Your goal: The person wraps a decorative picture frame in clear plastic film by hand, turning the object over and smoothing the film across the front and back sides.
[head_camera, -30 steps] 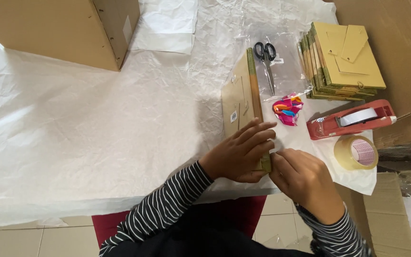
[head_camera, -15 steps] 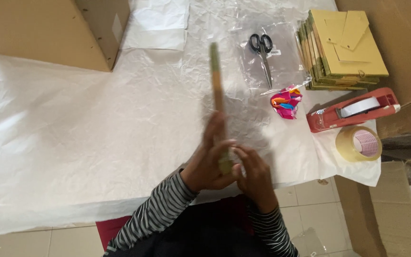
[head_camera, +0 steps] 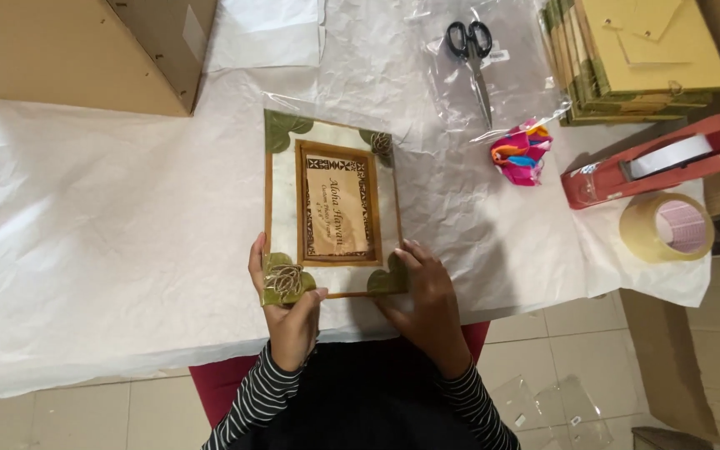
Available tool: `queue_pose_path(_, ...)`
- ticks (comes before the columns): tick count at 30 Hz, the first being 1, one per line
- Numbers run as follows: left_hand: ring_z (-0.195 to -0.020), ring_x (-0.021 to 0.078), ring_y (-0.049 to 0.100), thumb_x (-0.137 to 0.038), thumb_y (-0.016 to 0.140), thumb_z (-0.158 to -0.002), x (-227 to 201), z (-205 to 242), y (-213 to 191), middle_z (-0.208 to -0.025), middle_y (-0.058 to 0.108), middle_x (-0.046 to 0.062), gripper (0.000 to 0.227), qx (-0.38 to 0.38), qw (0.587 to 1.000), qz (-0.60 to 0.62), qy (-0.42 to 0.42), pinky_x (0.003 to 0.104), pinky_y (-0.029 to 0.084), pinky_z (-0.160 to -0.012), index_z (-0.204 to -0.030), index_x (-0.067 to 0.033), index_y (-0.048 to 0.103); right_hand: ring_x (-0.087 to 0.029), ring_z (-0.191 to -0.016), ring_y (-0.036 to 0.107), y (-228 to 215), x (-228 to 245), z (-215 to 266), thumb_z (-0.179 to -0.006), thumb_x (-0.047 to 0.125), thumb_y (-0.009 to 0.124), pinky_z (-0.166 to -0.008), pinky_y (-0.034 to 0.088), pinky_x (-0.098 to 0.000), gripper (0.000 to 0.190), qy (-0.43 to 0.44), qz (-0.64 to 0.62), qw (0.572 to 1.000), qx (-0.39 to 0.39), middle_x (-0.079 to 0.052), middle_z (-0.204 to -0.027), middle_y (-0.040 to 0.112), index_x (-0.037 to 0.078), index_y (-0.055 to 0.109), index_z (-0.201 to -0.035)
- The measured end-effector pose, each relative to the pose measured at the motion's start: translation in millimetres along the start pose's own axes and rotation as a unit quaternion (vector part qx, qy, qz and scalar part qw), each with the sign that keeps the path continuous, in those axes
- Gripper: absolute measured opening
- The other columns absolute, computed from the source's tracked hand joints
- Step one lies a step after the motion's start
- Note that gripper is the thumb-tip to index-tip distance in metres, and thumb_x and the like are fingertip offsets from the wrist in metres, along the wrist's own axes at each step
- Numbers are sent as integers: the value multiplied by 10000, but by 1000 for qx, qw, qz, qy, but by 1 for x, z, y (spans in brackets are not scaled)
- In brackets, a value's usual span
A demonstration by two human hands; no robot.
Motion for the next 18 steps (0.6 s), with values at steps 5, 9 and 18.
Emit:
queue_pose_path(5, -626, 85, 427, 235, 579, -731, 1, 2, -7, -941, 427, 4, 1052, -49, 999, 12, 11, 225, 431, -586, -1630, -197, 244, -351, -1308, 586, 2, -5, 10, -855, 240, 823, -1106, 478, -435, 722, 53, -90, 994, -30, -203, -1406, 584, 22, 456, -1437)
queue_pose_path(9, -643, 67, 406, 201, 609, -744, 1, 2, -10, -904, 426, 7, 1004, -77, 996, 37, -2, 194, 402, -602, -1615, -174, 282, -280, -1320, 569, 18, -22, 30, -838, -12, 758, -1101, 521, -370, 950, 219, -496, 838, -52, -187, -1450, 503, 59, 188, -1595)
queue_pose_path(18, -873, 157, 593, -9, 834, -736, -30, 10, 0, -1421, 472, 86, 807, -65, 974, -217, 2, 286, 575, -783, -1439, -133, 458, -265, -1232, 625, 28, -20, 40, -953, 183, 674, -978, 602, -412, 780, 253, -540, 795, -111, -182, -1441, 576, 118, 225, -1588)
Point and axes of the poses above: each hand's wrist, its own z-axis away from the middle knuckle, its own y-axis out of the palm, x = y × z, the point moved 10 cm from there along -z, towards the middle knuckle
